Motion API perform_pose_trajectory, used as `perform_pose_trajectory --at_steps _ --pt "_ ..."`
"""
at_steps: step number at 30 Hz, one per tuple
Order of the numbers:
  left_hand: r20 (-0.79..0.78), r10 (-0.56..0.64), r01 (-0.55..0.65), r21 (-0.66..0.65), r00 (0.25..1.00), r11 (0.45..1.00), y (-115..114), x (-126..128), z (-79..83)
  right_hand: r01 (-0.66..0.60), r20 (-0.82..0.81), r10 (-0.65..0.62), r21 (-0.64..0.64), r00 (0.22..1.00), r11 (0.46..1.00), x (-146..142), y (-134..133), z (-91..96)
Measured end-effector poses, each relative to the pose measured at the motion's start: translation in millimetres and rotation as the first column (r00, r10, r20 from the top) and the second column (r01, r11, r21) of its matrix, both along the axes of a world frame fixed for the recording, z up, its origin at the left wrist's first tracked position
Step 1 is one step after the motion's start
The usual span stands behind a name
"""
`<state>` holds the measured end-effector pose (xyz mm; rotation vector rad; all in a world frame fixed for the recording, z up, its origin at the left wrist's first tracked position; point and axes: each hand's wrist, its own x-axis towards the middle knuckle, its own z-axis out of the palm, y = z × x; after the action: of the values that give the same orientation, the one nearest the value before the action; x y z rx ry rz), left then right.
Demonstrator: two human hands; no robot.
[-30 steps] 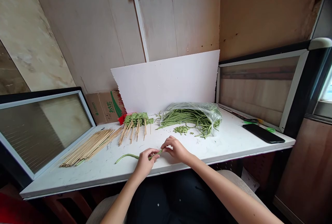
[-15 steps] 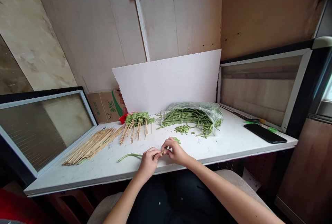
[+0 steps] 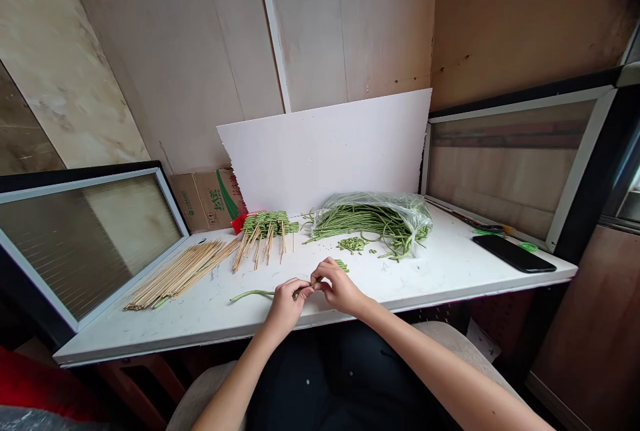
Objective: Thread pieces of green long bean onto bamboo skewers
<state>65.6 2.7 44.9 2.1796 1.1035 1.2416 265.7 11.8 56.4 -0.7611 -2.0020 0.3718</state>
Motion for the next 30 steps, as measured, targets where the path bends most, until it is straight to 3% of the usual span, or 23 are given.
perform_pose_trajectory --at_steps 11,13,16,18,20,22,24,27,30 --pt "0.085 -0.077 0.086 -0.097 0.993 0.992 -1 2 0.6 -0.103 -0.19 0.059 -0.231 0.98 0.967 -6 1 -8.7" --pt "0.125 -0.094 0.109 -0.122 0.988 0.986 0 2 -0.6 -0.197 -0.264 0.122 -0.278 0.957 0.94 -8 3 -13.6" --pt "0.204 -0.124 0.159 -0.169 0.971 0.973 1 3 -0.7 -0.373 -0.396 0.224 -0.356 0.891 0.857 -11 8 -19.1" --pt "0.227 -0.131 0.176 -0.191 0.965 0.966 1 2 1.1 -0.401 -0.424 0.231 -0.373 0.876 0.837 -9 12 -18.4" --pt "0.207 -0.116 0.158 -0.199 0.971 0.967 1 0 3.8 -0.303 -0.372 0.166 -0.349 0.913 0.887 -2 17 -13.6" --pt "0.167 -0.087 0.116 -0.176 0.982 0.977 1 -2 6.2 -0.128 -0.275 0.048 -0.282 0.96 0.951 12 24 -7.2" --pt "0.124 -0.047 0.062 -0.122 0.991 0.991 1 -4 7.0 0.047 -0.165 -0.079 -0.19 0.983 0.981 30 33 -2.6" --pt "0.063 0.017 -0.014 -0.046 0.998 0.999 3 -5 4.6 0.242 0.023 -0.241 -0.101 0.97 0.965 55 47 -3.1" --pt "0.024 0.025 -0.025 -0.022 0.999 0.999 6 -6 -0.2 0.292 0.169 -0.273 -0.101 0.947 0.951 67 54 -9.2"
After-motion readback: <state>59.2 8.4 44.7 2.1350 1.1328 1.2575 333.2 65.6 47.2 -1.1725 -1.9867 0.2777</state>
